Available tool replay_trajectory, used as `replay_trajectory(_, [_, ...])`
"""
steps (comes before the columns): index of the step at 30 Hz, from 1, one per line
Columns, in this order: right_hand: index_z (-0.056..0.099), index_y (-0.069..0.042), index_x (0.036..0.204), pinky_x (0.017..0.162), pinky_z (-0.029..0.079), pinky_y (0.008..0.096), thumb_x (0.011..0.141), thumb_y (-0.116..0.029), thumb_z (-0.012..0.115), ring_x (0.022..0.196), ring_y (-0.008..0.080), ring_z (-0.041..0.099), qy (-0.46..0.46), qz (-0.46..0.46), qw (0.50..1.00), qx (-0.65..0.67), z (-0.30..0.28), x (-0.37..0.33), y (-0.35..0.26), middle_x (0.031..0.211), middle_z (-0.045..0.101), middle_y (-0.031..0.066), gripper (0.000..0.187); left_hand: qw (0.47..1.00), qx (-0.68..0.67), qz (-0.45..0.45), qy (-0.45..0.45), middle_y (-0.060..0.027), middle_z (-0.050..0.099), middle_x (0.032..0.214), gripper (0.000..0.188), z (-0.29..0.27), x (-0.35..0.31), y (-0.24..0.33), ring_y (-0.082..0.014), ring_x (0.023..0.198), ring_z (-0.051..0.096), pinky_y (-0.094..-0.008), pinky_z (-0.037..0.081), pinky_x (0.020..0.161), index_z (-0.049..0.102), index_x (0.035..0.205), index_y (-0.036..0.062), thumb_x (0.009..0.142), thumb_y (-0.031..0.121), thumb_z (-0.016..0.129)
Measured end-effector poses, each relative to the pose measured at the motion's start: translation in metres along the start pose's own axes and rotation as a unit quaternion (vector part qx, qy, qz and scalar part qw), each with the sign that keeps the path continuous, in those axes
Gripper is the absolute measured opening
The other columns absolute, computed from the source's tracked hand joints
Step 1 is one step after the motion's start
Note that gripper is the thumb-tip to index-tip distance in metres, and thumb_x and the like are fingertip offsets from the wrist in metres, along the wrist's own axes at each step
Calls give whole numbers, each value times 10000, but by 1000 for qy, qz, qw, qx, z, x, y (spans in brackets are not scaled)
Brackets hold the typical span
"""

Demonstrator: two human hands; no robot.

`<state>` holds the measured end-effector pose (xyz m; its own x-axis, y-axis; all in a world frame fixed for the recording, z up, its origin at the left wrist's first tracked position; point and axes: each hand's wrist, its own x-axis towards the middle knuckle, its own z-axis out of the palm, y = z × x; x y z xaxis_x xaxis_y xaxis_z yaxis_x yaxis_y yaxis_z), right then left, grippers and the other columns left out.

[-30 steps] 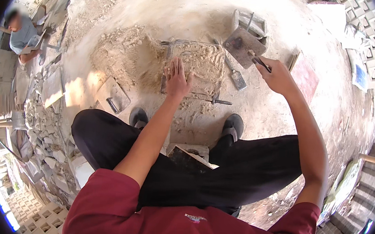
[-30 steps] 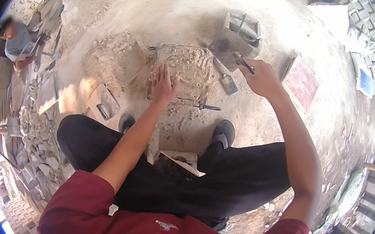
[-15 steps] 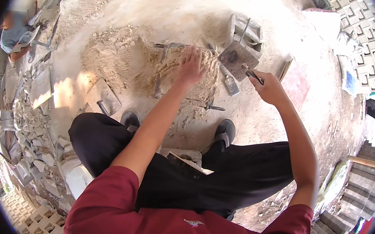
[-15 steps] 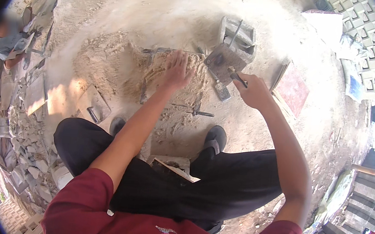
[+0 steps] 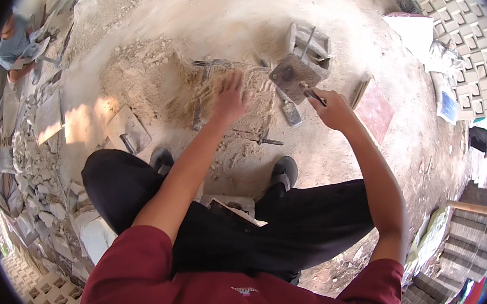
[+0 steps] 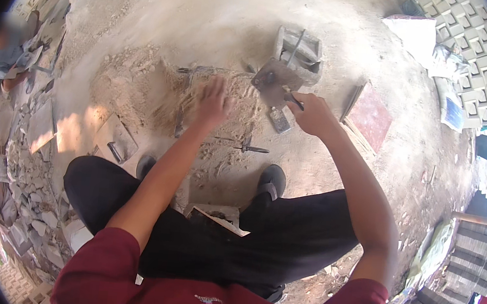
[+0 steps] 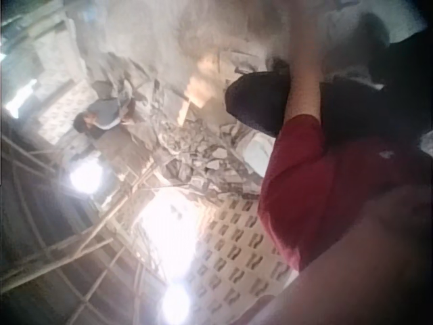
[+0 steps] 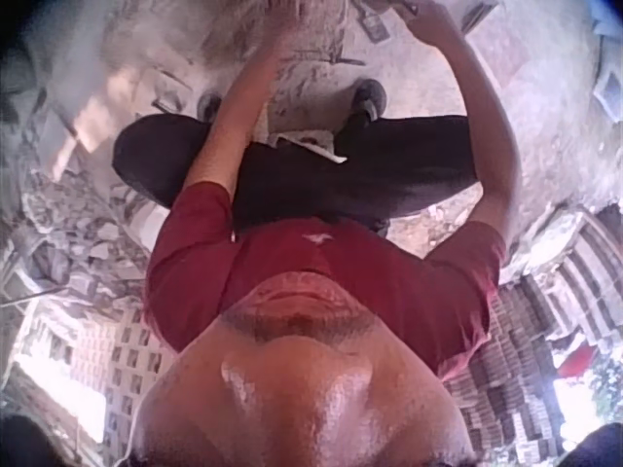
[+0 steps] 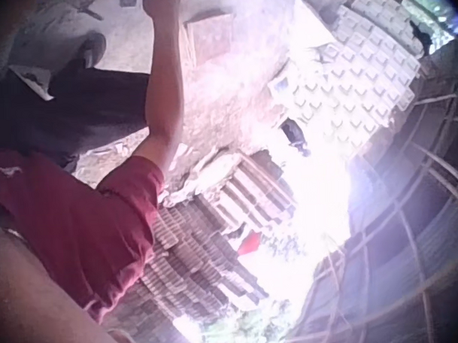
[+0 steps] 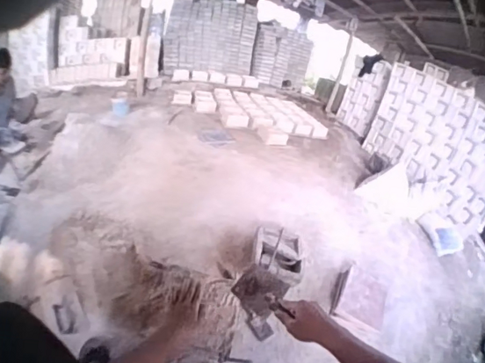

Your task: The person prepares a mold by hand, places a square tile into the mold, and then uses a trowel to apply and smooth a textured material over the surface.

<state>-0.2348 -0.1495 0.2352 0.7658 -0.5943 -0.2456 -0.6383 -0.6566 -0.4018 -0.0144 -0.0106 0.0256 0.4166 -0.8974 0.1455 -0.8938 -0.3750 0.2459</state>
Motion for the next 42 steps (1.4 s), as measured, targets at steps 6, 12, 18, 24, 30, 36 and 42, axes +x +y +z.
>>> replay_trajectory(6, [645, -100, 1149, 675, 464, 440, 938, -282, 577, 737, 364, 617, 24, -51, 998, 8, 4, 4, -12, 825, 645, 210, 287, 991, 20, -120, 56, -183, 108, 1597, 778, -8, -19, -51, -320, 1483, 82, -443, 56, 1209, 126, 1515, -26, 990, 521, 298])
replay_trajectory(12, [652, -25, 1026, 731, 474, 465, 930, -223, 561, 823, 403, 642, -5, -25, 999, 28, 14, -3, -23, 854, 667, 234, 239, 998, -26, -45, 35, -246, 165, 1565, 773, 6, -36, -29, -361, 1467, 133, -447, 107, 1199, 131, 1504, -56, 983, 472, 350])
replay_trajectory(18, [654, -17, 1029, 766, 476, 477, 925, -215, 571, 868, 421, 638, -3, -31, 999, 29, 15, -9, -37, 899, 664, 251, 238, 994, -40, -68, 72, -236, 188, 1562, 725, 11, -68, -28, -370, 1448, 189, -455, 140, 1192, 190, 1491, -63, 977, 404, 400])
replay_trajectory(24, [653, -28, 1079, 784, 479, 477, 922, -215, 576, 897, 421, 637, -8, -43, 999, 6, 19, -14, -30, 930, 667, 249, 256, 996, 18, -70, 48, -230, 226, 1549, 662, 2, -89, -28, -360, 1427, 253, -459, 171, 1184, 262, 1467, -61, 967, 338, 433])
replay_trajectory(30, [652, -52, 1114, 779, 484, 463, 930, -210, 566, 900, 406, 642, 2, -57, 998, 3, 14, -16, -45, 940, 671, 237, 258, 995, -55, -66, 56, -206, 362, 1494, 589, -1, -82, -58, -311, 1406, 313, -430, 226, 1172, 398, 1405, -43, 922, 279, 498])
replay_trajectory(36, [642, -17, 1084, 759, 483, 458, 929, -206, 561, 897, 406, 644, 1, -44, 999, 17, 11, -24, -51, 939, 671, 238, 257, 997, -58, 2, 49, -204, 383, 1482, 568, 1, -102, -72, -322, 1410, 303, -416, 242, 1169, 427, 1392, -44, 959, 322, 454])
replay_trajectory(42, [654, -30, 1113, 786, 487, 455, 924, -191, 563, 917, 394, 650, 17, -60, 998, -32, 7, -18, -43, 970, 671, 240, 265, 995, 0, -20, 103, -258, 260, 1526, 705, 10, -103, -30, -372, 1435, 226, -468, 160, 1185, 246, 1463, -80, 985, 413, 402])
